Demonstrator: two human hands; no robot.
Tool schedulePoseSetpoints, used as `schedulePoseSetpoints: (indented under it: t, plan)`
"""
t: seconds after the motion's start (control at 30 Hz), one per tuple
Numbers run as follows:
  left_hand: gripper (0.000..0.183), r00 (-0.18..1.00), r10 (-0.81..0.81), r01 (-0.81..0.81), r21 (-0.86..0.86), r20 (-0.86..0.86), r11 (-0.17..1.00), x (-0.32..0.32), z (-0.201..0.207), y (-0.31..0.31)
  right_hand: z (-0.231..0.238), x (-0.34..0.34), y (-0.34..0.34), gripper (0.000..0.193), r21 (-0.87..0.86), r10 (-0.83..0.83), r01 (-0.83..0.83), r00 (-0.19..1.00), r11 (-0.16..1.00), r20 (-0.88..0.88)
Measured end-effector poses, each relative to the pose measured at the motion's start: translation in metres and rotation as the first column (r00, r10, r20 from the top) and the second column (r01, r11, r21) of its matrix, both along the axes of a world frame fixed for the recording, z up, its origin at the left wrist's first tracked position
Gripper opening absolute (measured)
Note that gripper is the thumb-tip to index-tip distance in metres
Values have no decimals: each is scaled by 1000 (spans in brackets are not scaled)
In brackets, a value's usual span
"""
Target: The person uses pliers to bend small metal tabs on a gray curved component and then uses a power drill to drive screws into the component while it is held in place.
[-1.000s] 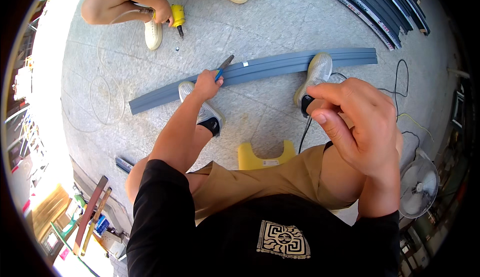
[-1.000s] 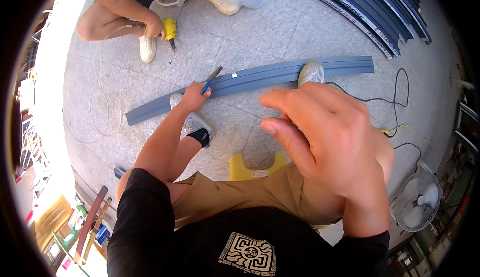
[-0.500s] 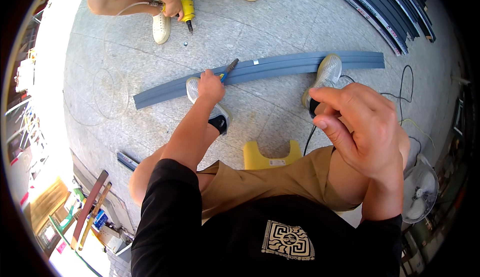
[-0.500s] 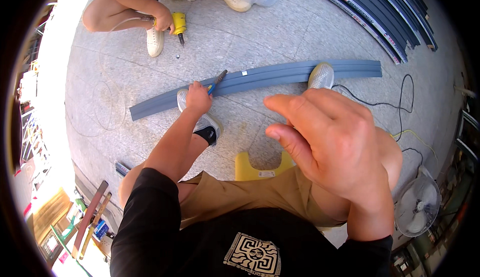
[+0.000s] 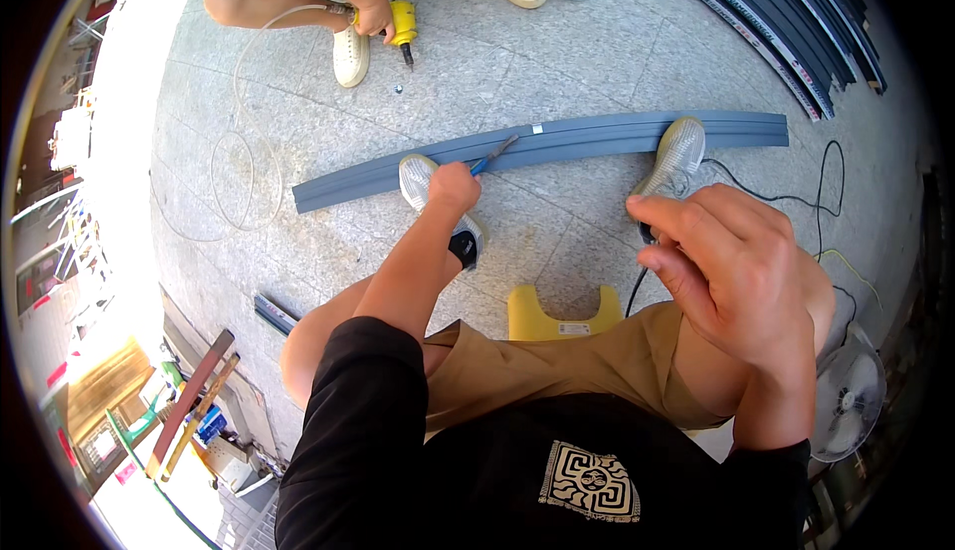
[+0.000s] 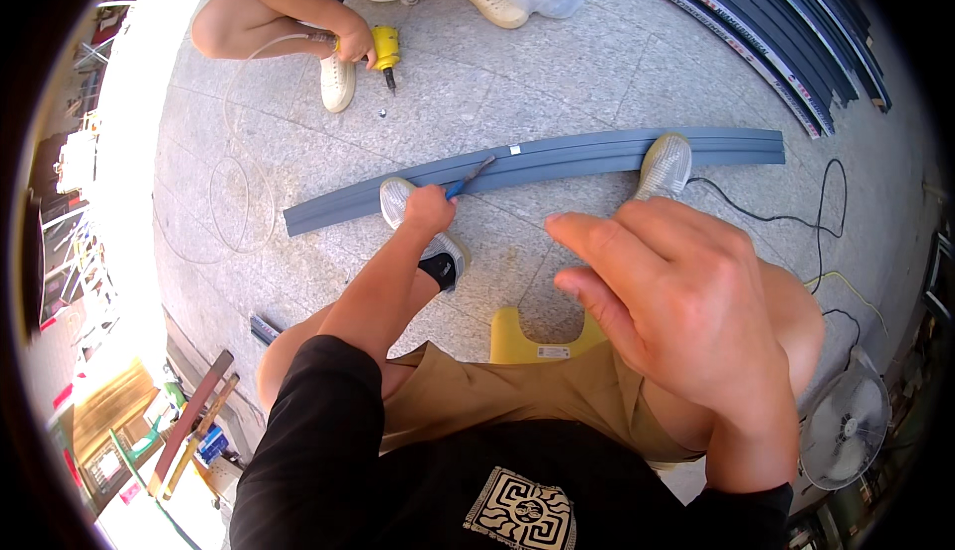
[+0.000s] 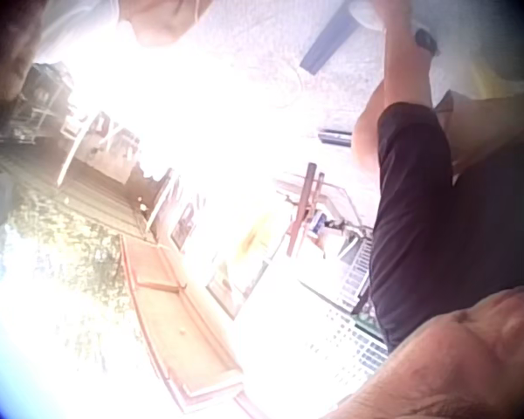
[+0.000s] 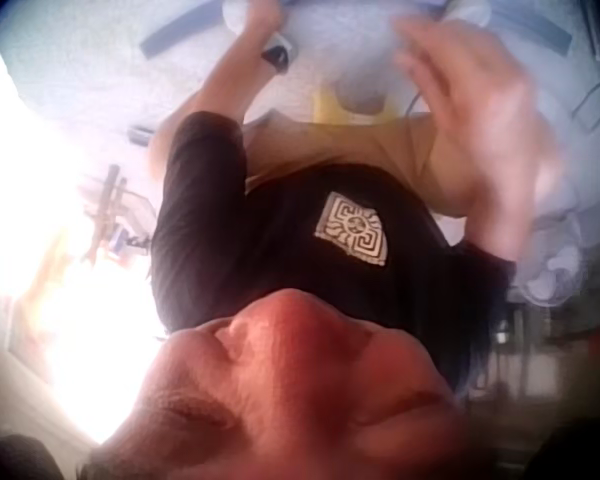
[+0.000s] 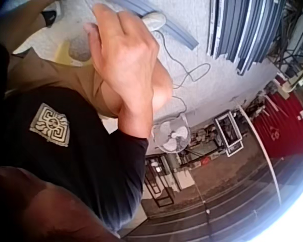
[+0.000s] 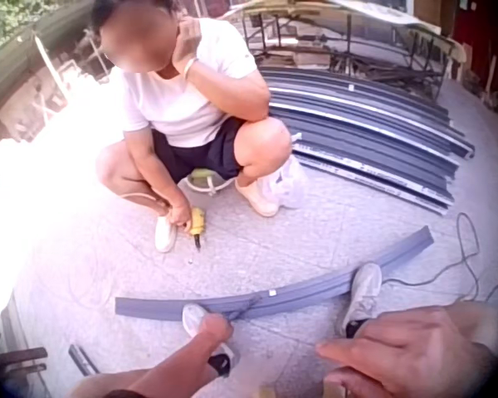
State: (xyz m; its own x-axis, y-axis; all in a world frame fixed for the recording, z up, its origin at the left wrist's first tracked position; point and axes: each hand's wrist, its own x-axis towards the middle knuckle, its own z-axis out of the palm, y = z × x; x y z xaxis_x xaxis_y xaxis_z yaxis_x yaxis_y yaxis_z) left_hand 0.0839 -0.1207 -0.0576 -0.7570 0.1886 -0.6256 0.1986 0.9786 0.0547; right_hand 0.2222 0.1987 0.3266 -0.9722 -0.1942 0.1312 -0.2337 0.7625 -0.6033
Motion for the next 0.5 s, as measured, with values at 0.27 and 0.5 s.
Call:
schedulePoseSetpoints:
  t: [0.27,0.5]
  plan:
    - [31,980,113,-179,476,164,861,2,15,-20,0,5,3,29,6,-8,8,1000,1000,0]
    - [43,298,-57,-909,301,953,289,-8,38,-25,0,8,7,30,-3,1,-1,1000,1000,0]
